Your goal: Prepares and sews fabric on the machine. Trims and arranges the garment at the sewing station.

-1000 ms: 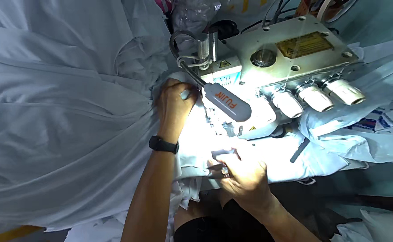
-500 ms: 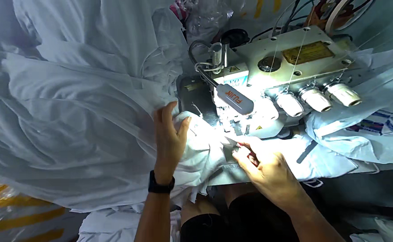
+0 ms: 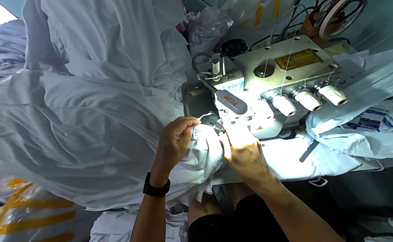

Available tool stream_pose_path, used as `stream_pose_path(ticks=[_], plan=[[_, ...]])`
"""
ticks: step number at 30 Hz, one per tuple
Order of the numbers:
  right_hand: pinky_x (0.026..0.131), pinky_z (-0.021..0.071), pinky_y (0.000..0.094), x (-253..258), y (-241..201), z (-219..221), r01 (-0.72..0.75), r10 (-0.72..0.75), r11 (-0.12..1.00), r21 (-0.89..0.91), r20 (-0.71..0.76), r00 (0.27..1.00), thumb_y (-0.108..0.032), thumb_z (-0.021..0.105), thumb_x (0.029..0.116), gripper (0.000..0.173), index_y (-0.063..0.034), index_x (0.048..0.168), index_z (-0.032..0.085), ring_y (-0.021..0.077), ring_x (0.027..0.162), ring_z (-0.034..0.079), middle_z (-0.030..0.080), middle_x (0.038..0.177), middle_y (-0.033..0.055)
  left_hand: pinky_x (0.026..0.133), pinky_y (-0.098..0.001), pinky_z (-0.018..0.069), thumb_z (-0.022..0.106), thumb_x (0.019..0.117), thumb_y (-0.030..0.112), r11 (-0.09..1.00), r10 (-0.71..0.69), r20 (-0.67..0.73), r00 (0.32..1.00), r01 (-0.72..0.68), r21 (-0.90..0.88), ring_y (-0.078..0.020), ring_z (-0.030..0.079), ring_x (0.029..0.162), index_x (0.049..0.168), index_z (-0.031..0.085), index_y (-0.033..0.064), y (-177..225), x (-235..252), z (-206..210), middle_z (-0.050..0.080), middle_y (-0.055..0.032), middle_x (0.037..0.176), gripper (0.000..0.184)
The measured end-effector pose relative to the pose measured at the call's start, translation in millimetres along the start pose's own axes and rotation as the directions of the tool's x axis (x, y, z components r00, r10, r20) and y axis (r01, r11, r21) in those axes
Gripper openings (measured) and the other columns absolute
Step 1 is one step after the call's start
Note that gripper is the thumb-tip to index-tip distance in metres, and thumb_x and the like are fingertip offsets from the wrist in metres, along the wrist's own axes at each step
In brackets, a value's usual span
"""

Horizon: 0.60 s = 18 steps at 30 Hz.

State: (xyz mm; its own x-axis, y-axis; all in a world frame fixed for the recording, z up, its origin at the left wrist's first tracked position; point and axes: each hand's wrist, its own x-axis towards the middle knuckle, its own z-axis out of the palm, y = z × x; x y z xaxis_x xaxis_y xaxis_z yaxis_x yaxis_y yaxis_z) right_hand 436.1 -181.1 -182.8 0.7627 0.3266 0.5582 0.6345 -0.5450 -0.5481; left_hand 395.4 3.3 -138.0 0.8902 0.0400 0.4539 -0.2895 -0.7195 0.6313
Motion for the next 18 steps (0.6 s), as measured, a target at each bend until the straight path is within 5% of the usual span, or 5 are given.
stream_pose_path(ticks=[3, 6, 10, 15, 18], plan=[[0.068, 0.0557, 0.0346, 5.4, 4.7, -7.9, -0.106, 0.099, 0.967, 0.233, 0.042, 0.994, -0.007, 0.061, 0.0937, 0.017, 0.0033, 0.094, 0.075, 0.0213, 0.072, 0.067, 0.069, 0.081, 0.0138, 0.095, -0.0253, 0.0527, 0.053, 0.0961, -0.003, 0.999, 0.037, 0.023, 0.999, -0.037, 0.014, -0.0097, 0.067, 0.106, 0.108, 0.074, -0.0043, 1.6, 0.9, -2.1, 0.072, -0.0121, 0.114, 0.023], [0.060, 0.0460, 0.0140, 9.4, 11.5, -21.9, -0.409, 0.303, 0.748, 0.522, 0.280, 0.911, -0.007, 0.065, 0.0939, 0.009, -0.0028, 0.094, 0.073, -0.0033, 0.061, 0.053, 0.063, 0.073, -0.0033, 0.100, -0.0334, 0.0502, 0.054, 0.0932, -0.003, 0.998, 0.063, 0.040, 0.997, -0.064, 0.028, -0.0121, 0.067, 0.109, 0.112, 0.073, -0.0032, 3.4, -0.6, -3.5, 0.072, -0.0114, 0.118, 0.027], [0.049, 0.0400, 0.0128, 14.2, 4.1, -27.4, -0.600, 0.314, 0.454, 0.659, 0.512, 0.800, 0.001, 0.065, 0.0919, 0.009, -0.0056, 0.089, 0.071, -0.0044, 0.050, 0.046, 0.058, 0.063, -0.0093, 0.105, -0.0518, 0.0414, 0.057, 0.0899, -0.003, 0.993, 0.085, 0.064, 0.994, -0.089, 0.073, -0.0151, 0.066, 0.113, 0.113, 0.074, 0.0001, 8.4, -2.7, 0.5, 0.072, -0.0087, 0.120, 0.029], [0.050, 0.0402, 0.0149, 19.5, -2.8, -21.9, -0.603, 0.274, 0.473, 0.642, 0.543, 0.794, 0.000, 0.063, 0.0943, 0.009, -0.0038, 0.091, 0.071, -0.0017, 0.050, 0.046, 0.058, 0.065, -0.0059, 0.106, -0.0571, 0.0396, 0.056, 0.0895, -0.003, 0.988, 0.093, 0.082, 0.992, -0.102, 0.112, -0.0164, 0.066, 0.116, 0.114, 0.074, 0.0015, 15.5, -6.0, 3.6, 0.072, -0.0076, 0.122, 0.031], [0.052, 0.0423, 0.0133, 18.3, -2.5, -25.0, -0.497, 0.223, 0.532, 0.686, 0.452, 0.864, -0.001, 0.062, 0.0951, 0.010, -0.0035, 0.094, 0.072, -0.0040, 0.053, 0.048, 0.062, 0.070, -0.0067, 0.105, -0.0512, 0.0464, 0.059, 0.0953, 0.002, 0.977, 0.052, 0.104, 0.993, -0.072, 0.202, -0.0261, 0.063, 0.122, 0.125, 0.067, -0.0045, 20.5, -8.0, -12.2, 0.065, -0.0165, 0.133, 0.032]])
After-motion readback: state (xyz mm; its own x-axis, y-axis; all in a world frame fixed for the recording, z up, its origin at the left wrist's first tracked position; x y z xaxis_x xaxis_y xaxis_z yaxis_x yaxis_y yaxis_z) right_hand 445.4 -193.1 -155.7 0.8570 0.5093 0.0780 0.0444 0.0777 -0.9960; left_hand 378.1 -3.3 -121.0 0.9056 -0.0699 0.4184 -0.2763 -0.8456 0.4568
